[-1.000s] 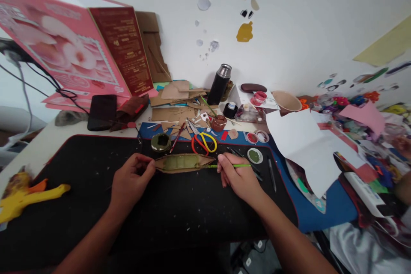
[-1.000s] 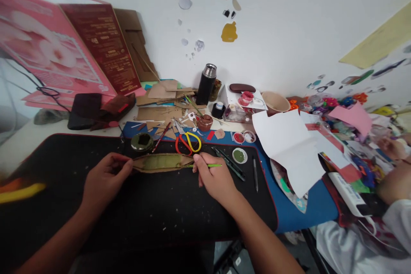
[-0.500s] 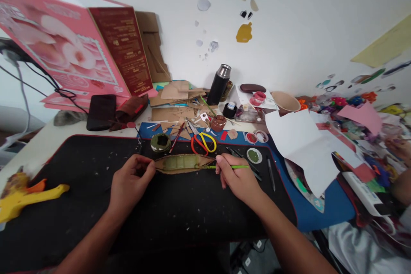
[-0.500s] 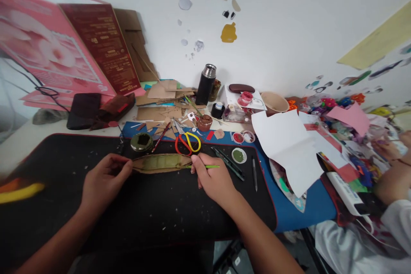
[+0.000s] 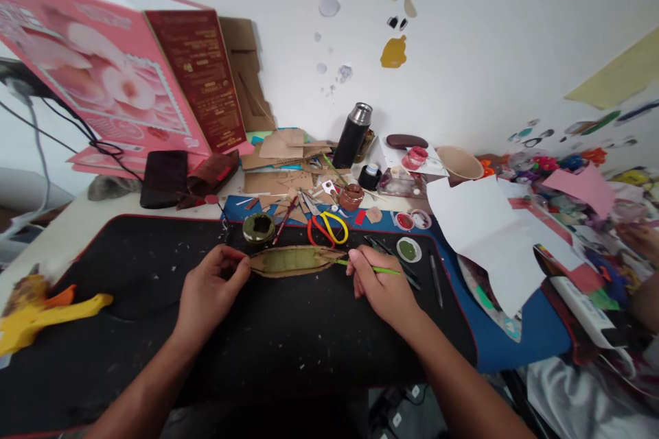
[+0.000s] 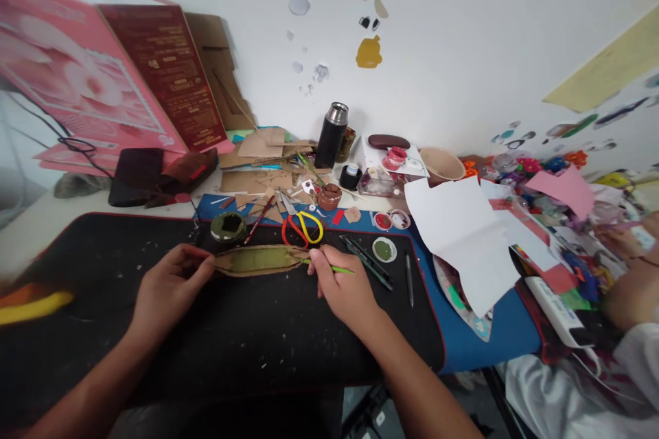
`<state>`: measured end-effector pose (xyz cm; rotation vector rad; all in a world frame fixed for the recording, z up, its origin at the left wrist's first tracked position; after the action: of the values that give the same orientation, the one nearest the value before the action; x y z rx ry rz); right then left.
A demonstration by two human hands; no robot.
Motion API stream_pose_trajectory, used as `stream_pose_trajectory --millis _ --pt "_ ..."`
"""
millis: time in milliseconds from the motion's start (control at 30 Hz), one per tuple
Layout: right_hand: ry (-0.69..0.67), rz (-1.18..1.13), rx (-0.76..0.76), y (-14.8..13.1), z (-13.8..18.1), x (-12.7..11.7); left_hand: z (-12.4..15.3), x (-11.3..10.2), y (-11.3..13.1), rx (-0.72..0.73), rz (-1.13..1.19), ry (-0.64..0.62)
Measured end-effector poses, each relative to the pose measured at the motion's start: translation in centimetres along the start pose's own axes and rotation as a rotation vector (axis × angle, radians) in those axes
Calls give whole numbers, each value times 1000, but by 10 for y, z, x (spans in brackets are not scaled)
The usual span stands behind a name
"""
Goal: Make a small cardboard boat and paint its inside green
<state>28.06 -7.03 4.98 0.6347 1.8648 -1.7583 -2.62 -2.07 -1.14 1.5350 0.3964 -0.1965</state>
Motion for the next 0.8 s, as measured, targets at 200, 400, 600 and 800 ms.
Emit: stream_pose_trajectory --millis 200,400,600,800 --pt "37 4 -31 -10 -8 13 -2 2 0 -22 49 -47" --pt "4 55 -91 -20 -12 20 -2 2 -2 -25 50 -46" --pt "27 80 -39 0 1 0 -2 3 -7 -21 59 -63" --pt "31 18 -38 -9 -3 18 -2 3 -6 -34 50 -58"
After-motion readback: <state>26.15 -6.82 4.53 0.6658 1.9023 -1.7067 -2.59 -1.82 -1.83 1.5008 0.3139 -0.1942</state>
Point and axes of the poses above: each hand's wrist, its own z-axis away from the middle knuckle, its own x-axis out of the palm, y = z × x, the point moved 5 cm from there along -z, towards the middle knuckle, and after that the axes turned 11 degrees about z, right-handed, at the moved point
